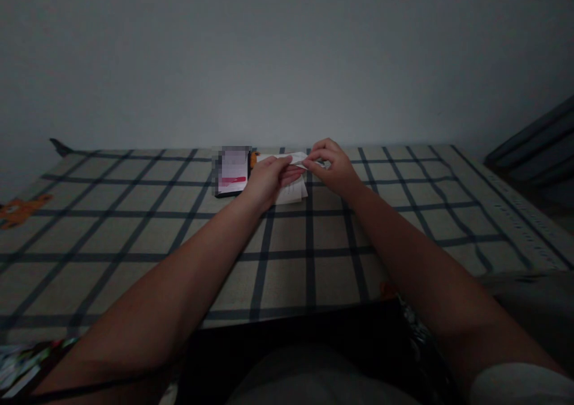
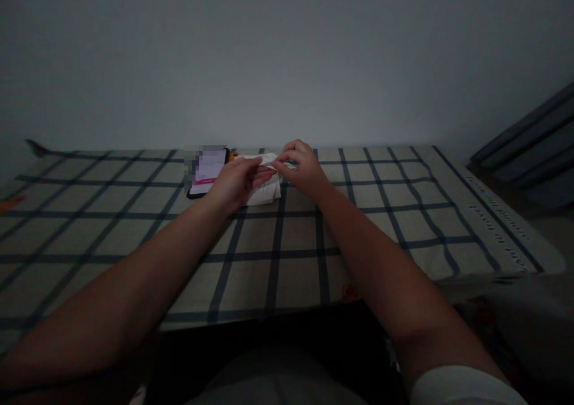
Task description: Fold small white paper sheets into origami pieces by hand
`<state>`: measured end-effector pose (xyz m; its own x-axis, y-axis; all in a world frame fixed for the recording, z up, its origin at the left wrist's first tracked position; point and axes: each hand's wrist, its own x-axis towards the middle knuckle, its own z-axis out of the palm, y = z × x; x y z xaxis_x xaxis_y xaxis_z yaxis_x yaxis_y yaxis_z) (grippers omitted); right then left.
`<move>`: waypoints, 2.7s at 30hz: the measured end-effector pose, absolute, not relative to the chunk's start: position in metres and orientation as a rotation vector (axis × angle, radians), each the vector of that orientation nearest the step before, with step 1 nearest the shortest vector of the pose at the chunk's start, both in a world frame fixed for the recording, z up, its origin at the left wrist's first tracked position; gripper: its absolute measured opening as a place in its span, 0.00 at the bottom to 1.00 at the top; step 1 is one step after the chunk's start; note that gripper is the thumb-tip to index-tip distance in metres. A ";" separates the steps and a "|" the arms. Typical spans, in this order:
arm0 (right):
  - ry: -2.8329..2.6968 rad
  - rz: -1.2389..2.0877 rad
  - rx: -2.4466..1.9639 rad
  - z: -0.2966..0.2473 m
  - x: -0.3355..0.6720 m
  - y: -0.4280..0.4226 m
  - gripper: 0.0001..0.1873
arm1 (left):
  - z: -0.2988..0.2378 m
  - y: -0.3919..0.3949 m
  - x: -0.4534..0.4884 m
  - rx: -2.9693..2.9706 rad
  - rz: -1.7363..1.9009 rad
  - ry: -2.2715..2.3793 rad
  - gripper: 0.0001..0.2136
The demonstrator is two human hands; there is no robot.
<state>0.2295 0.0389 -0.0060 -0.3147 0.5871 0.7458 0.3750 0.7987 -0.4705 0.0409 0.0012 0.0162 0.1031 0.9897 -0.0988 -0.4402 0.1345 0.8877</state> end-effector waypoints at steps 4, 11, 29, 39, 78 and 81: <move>-1.894 0.371 -0.755 -0.007 0.229 0.040 0.10 | 0.017 0.000 0.041 0.842 1.252 0.850 0.05; -1.900 0.347 -0.781 -0.007 0.230 0.039 0.10 | 0.010 0.006 0.041 0.822 1.315 0.859 0.02; -1.824 0.559 -0.817 -0.012 0.224 0.040 0.15 | 0.007 0.004 0.042 0.914 1.435 0.860 0.09; -1.768 0.576 -0.859 -0.006 0.227 0.042 0.17 | 0.004 0.003 0.044 0.975 1.437 0.838 0.17; -1.487 1.141 -0.941 0.002 0.219 0.034 0.18 | 0.005 0.001 0.038 1.189 1.421 0.899 0.16; -1.497 1.156 -0.907 0.001 0.219 0.034 0.18 | 0.001 0.003 0.038 1.240 1.446 0.899 0.17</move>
